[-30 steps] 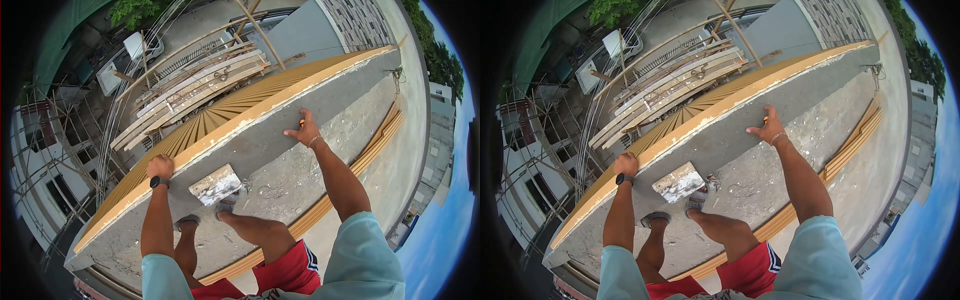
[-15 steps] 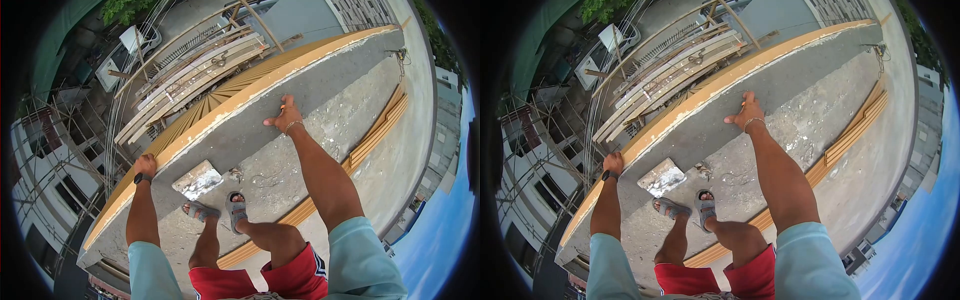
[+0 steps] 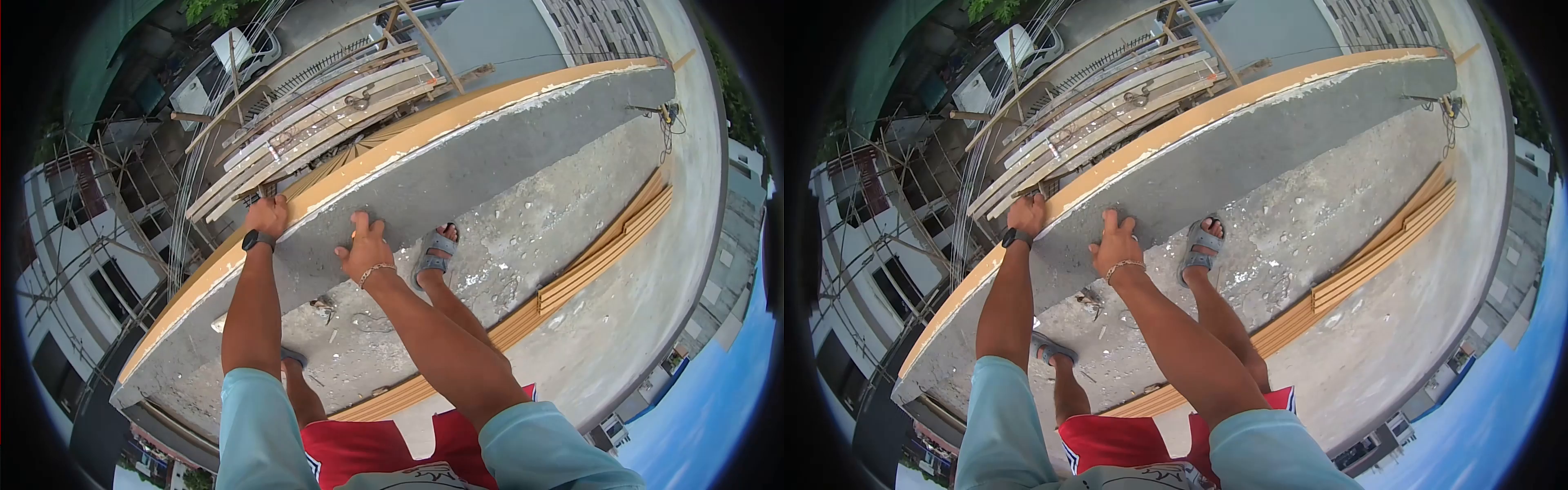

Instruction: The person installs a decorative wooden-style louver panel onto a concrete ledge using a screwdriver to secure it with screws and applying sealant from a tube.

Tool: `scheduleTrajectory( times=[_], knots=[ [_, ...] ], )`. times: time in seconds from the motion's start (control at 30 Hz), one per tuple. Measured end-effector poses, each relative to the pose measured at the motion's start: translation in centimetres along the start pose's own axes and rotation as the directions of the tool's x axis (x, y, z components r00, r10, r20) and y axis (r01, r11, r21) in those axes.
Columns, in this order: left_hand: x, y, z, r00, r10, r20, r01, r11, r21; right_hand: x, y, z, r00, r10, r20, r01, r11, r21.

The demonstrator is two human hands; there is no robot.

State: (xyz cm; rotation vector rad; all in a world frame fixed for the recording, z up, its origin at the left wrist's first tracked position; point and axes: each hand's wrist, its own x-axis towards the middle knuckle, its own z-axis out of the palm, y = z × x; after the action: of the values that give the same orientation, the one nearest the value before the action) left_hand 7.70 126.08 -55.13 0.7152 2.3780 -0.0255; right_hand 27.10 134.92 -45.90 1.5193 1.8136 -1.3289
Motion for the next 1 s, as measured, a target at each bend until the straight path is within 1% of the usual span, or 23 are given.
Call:
scheduleTrajectory(
  times=[0.03,0.07,0.13,0.17,0.2,0.23,0.27,0.33,0.37,0.4,0.47,0.5,0.53,0.6,0.63,0.67,0.7,0.73,0.8,0.9,0.93,0.97,1.0],
  knots=[
    [0.6,1.8,0.0,0.996,-0.064,-0.066,0.064,0.998,-0.006,0.5,0.2,-1.3,0.992,-0.065,0.111,0.063,0.998,0.020],
    [1.2,2.2,0.5,0.988,-0.133,-0.074,0.132,0.991,-0.008,1.1,1.0,-3.2,0.992,-0.058,0.112,0.056,0.998,0.025],
    [1.2,2.1,0.7,0.988,-0.140,-0.065,0.141,0.990,-0.004,2.6,2.5,-8.1,0.954,-0.299,0.031,0.299,0.954,0.000],
    [1.1,1.9,0.6,0.988,-0.143,-0.064,0.143,0.990,-0.002,3.6,3.1,-11.3,0.927,-0.362,-0.093,0.357,0.932,-0.072],
    [0.7,2.3,0.3,0.983,-0.160,-0.086,0.160,0.987,-0.011,5.0,3.9,-14.5,0.905,-0.388,-0.172,0.370,0.920,-0.129],
    [0.6,2.4,0.3,0.980,-0.178,-0.090,0.177,0.984,-0.017,6.4,4.8,-17.7,0.882,-0.409,-0.235,0.355,0.904,-0.239],
    [0.7,2.3,0.2,0.980,-0.176,-0.093,0.176,0.984,-0.008,7.8,5.4,-20.6,0.898,-0.352,-0.265,0.254,0.905,-0.342],
    [0.1,2.3,0.3,0.978,-0.191,-0.085,0.191,0.982,-0.012,9.9,6.8,-24.9,0.907,-0.290,-0.304,0.138,0.889,-0.436],
    [0.1,2.5,0.0,0.979,-0.194,-0.068,0.192,0.981,-0.034,11.0,7.6,-26.4,0.900,-0.306,-0.310,0.127,0.866,-0.484],
    [0.4,2.7,-0.2,0.980,-0.190,-0.054,0.187,0.981,-0.054,11.8,8.4,-27.0,0.897,-0.319,-0.305,0.137,0.858,-0.495],
    [0.4,2.9,-0.3,0.973,-0.226,-0.051,0.223,0.972,-0.071,12.9,9.3,-27.5,0.938,-0.253,-0.236,0.127,0.886,-0.446],
    [0.4,3.0,-0.5,0.967,-0.251,-0.046,0.247,0.966,-0.075,13.1,9.1,-27.5,0.931,-0.271,-0.243,0.139,0.882,-0.450],
    [0.4,3.4,-0.5,0.958,-0.265,-0.108,0.255,0.962,-0.101,12.9,9.2,-27.4,0.935,-0.246,-0.256,0.127,0.904,-0.408],
    [-0.3,3.3,-0.6,0.960,-0.272,-0.059,0.262,0.955,-0.141,12.7,9.0,-27.1,0.945,-0.185,-0.269,0.080,0.930,-0.359],
    [0.2,3.6,-0.8,0.965,-0.259,-0.047,0.248,0.954,-0.171,12.6,9.0,-27.5,0.942,-0.194,-0.273,0.082,0.924,-0.375],
    [0.3,3.6,-0.6,0.972,-0.221,-0.077,0.206,0.965,-0.162,12.8,9.0,-27.8,0.939,-0.224,-0.261,0.100,0.903,-0.417],
    [0.4,3.4,-0.6,0.970,-0.224,-0.095,0.206,0.964,-0.165,13.1,9.0,-27.6,0.939,-0.247,-0.241,0.117,0.885,-0.451],
    [0.2,3.2,-0.3,0.971,-0.207,-0.118,0.186,0.968,-0.168,12.6,7.3,-27.8,0.964,-0.173,-0.201,0.073,0.903,-0.424],
    [0.1,3.1,0.3,0.977,-0.141,-0.161,0.113,0.979,-0.172,13.3,8.1,-28.1,0.957,-0.229,-0.179,0.128,0.884,-0.449],
    [0.0,3.1,0.1,0.984,-0.131,-0.123,0.103,0.972,-0.211,13.0,8.5,-28.6,0.949,-0.276,-0.149,0.181,0.870,-0.458],
    [0.1,3.2,0.0,0.979,-0.149,-0.138,0.118,0.970,-0.214,13.0,8.7,-28.7,0.944,-0.300,-0.141,0.194,0.845,-0.498],
    [0.1,3.2,0.1,0.980,-0.129,-0.150,0.094,0.970,-0.226,13.0,8.8,-28.8,0.938,-0.319,-0.133,0.203,0.820,-0.535],
    [-0.3,3.2,0.0,0.984,-0.103,-0.148,0.068,0.971,-0.228,12.7,8.4,-28.8,0.949,-0.294,-0.115,0.187,0.816,-0.546]
  ],
)
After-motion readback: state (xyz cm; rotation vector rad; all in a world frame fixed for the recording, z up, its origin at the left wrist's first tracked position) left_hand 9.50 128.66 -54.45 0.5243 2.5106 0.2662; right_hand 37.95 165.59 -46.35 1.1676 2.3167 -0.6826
